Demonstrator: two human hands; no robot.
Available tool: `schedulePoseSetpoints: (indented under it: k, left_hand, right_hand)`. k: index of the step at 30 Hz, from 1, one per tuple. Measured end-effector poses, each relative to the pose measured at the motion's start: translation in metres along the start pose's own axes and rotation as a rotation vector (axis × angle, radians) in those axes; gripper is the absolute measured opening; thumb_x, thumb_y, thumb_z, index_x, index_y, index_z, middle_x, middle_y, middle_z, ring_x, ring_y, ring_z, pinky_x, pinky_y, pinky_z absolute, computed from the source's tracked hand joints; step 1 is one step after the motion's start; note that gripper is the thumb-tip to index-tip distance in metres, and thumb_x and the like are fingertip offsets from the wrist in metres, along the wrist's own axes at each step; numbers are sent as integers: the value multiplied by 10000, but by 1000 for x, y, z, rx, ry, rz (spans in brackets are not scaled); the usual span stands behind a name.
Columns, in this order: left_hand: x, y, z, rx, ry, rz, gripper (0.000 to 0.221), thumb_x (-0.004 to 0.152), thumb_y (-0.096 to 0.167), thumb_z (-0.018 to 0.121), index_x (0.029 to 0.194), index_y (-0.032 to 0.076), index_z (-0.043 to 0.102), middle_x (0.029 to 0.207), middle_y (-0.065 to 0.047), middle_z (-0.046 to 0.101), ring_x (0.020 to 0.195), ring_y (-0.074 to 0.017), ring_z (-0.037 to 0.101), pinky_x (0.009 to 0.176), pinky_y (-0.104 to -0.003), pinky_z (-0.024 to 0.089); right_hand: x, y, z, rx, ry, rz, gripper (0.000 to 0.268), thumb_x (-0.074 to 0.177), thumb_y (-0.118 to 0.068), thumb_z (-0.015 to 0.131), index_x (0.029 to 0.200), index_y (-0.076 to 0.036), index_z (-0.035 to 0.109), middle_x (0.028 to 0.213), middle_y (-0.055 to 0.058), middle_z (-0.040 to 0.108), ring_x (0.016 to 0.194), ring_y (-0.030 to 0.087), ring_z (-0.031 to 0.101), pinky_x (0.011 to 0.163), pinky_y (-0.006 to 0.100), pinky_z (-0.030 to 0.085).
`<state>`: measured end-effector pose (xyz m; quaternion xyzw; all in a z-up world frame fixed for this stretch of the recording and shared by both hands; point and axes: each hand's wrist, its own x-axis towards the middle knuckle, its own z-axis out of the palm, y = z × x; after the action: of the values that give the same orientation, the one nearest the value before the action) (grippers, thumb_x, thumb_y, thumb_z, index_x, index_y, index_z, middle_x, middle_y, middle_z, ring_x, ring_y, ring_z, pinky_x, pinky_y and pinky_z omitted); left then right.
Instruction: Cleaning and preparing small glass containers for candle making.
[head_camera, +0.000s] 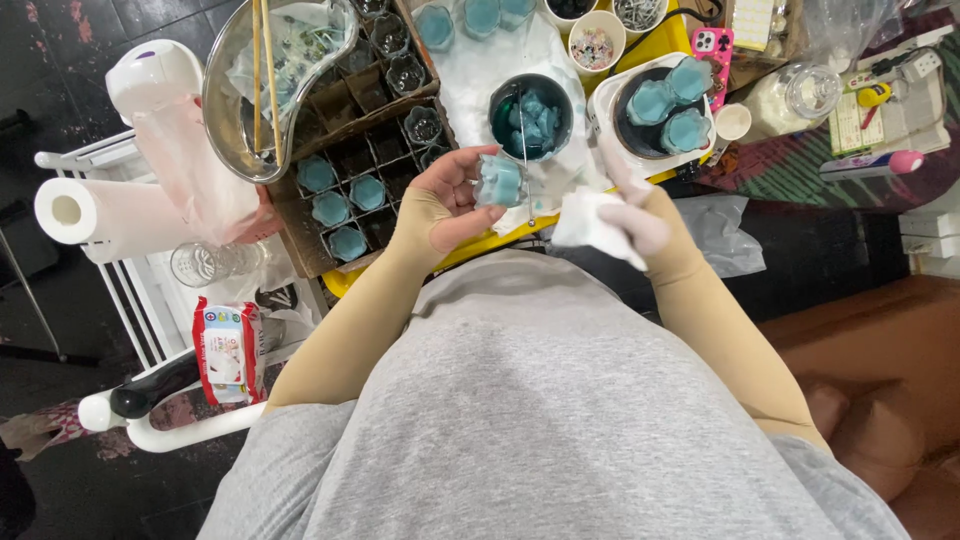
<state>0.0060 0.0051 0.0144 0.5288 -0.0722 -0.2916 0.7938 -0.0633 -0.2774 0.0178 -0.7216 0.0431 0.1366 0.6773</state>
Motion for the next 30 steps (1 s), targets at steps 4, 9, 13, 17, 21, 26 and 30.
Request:
schedulePoseSetpoints:
  k: [4, 9, 13, 17, 21, 26, 30]
  left_hand:
    - [0, 7, 3, -52, -21, 6, 571, 858, -51, 741, 1386, 50, 548, 1263, -51, 656, 1166, -163, 678, 1013, -312, 550]
    - [0, 0, 3, -122, -75, 19, 558, 836, -92, 772, 1343, 33, 576, 1293, -77, 658, 1145, -189, 687, 1016, -355, 566]
    - [-1, 6, 5, -149, -113, -15, 548, 820, -101, 793, 1302, 30, 566, 1334, -96, 652, 1174, -199, 691, 1029, -377, 578]
    - [-3, 10, 11, -180, -98, -33, 533, 798, -97, 788, 1282, 13, 592, 1309, -126, 675, 1173, -214, 698, 1028, -401, 593]
    - [-6, 17, 13, -107, -96, -47, 555, 804, -91, 785, 1325, -9, 613, 1262, -139, 700, 1174, -211, 690, 1047, -388, 586]
    - [-9, 25, 18, -123, -101, -66, 606, 796, -88, 771, 1368, -5, 590, 1270, -134, 694, 1184, -212, 687, 1043, -381, 582]
    - [-11, 27, 21, -182, -113, -21, 676, 769, -101, 783, 1389, 24, 544, 1307, -62, 632, 1197, -183, 665, 1000, -368, 575]
  right_hand:
    - [-4, -11, -4, 580, -106, -15, 905, 798, -83, 543, 1658, 2, 271, 1661, 105, 414, 1418, 171, 519, 1186, 304, 388]
    - [4, -8, -11, 691, -267, -10, 933, 773, -75, 619, 1645, 15, 298, 1623, 120, 466, 1455, 206, 502, 1235, 343, 358]
    - [15, -12, -6, 417, -248, 117, 903, 824, -33, 626, 1657, -16, 278, 1530, 141, 517, 1363, 186, 519, 1164, 326, 367]
    - [25, -9, -3, 389, -227, 110, 923, 841, 10, 627, 1678, -51, 243, 1473, 146, 555, 1306, 182, 545, 1130, 330, 402]
    - [29, -23, 1, 425, -271, 20, 991, 829, 46, 617, 1680, -90, 129, 1561, 117, 472, 1375, 179, 512, 1142, 330, 407]
    - [31, -24, 8, 396, -265, -38, 1002, 864, 40, 600, 1704, -82, 69, 1622, 131, 441, 1445, 184, 485, 1190, 312, 377]
    - [30, -29, 11, 206, -128, 201, 1092, 889, 36, 616, 1764, -163, -6, 1240, 302, 614, 1050, 274, 540, 932, 364, 420]
